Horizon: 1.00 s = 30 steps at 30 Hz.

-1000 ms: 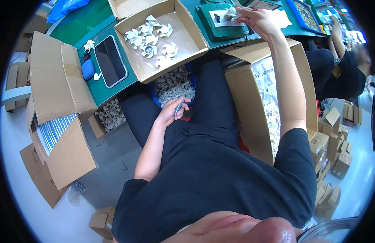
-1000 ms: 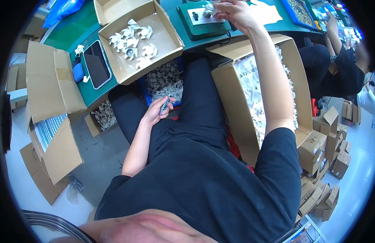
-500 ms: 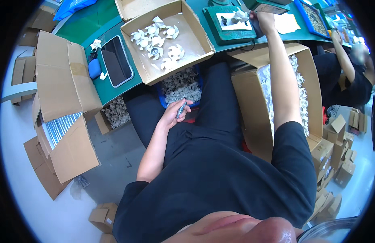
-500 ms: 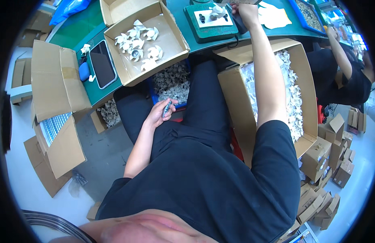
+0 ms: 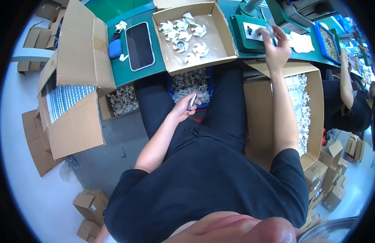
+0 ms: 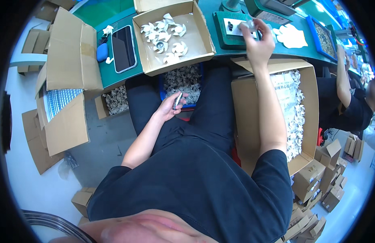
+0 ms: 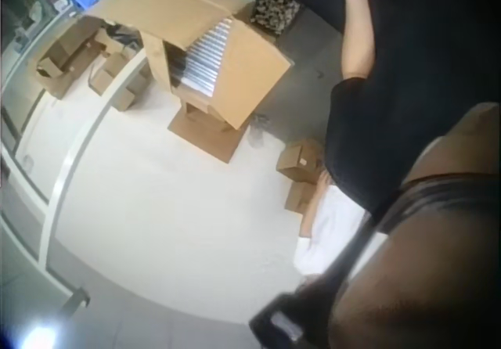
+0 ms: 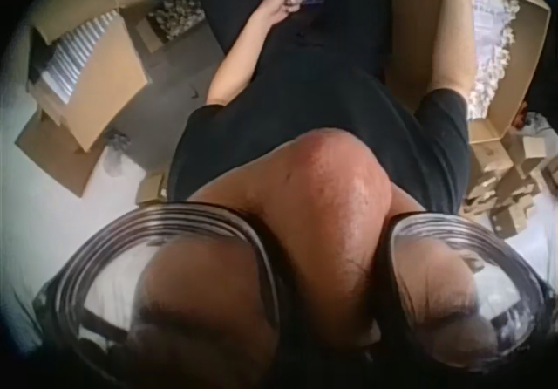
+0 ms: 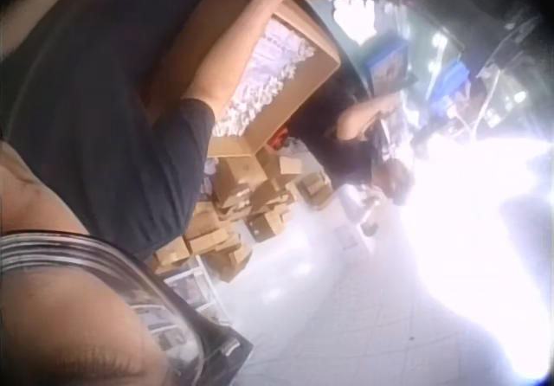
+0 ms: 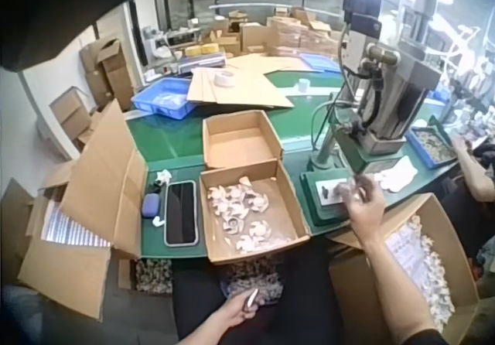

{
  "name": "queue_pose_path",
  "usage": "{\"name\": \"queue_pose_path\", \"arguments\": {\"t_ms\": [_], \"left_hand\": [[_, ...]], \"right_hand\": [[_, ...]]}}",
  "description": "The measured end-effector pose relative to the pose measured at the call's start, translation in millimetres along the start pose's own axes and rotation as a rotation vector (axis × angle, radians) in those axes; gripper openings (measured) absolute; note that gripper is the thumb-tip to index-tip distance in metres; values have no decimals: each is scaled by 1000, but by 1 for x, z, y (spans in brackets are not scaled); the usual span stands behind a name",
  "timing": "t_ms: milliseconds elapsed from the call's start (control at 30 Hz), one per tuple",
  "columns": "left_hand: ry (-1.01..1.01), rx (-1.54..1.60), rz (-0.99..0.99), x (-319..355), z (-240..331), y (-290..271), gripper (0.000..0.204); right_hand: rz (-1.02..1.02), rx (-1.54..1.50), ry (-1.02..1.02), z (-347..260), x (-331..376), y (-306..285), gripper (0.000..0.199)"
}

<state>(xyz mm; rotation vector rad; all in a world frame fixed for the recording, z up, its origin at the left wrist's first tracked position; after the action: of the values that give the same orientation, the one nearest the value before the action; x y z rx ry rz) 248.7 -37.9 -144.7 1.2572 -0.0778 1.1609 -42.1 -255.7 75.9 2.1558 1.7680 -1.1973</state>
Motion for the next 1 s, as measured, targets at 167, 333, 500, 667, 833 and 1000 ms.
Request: {"name": "queue_pose_path", "arguments": {"t_ms": [167, 333, 500, 667, 833, 1000], "left_hand": [[-13, -16, -198, 16, 15, 39, 48], [107, 3, -516, 34, 41, 103, 49], [150, -79, -754, 37, 48, 137, 52], [146, -83, -737, 37, 55, 138, 54], [100, -106, -700, 24, 42, 120, 54], [85, -49, -600, 26, 26, 92, 52]], "right_hand": [[-219, 174, -329, -108, 0, 29, 45], [-784, -151, -394, -146, 57, 23, 32], [-953, -312, -81, -136, 95, 16, 28], [-514, -117, 190, -87, 43, -4, 25], [-143, 319, -43, -19, -26, -20, 26], [-356, 246, 420, 4, -42, 1, 27]]}}
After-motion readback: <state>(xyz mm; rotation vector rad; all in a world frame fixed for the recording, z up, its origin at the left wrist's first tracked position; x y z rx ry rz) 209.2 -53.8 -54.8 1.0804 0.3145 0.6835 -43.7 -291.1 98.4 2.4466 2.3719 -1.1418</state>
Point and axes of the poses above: each hand's wrist, its own x-axis away from the middle knuckle, its own y-axis out of the palm, z = x × y, the point moved 3 cm from there along -x, towards the middle knuckle, and after that the axes turned 1 degree about z, right-handed, at the moved point
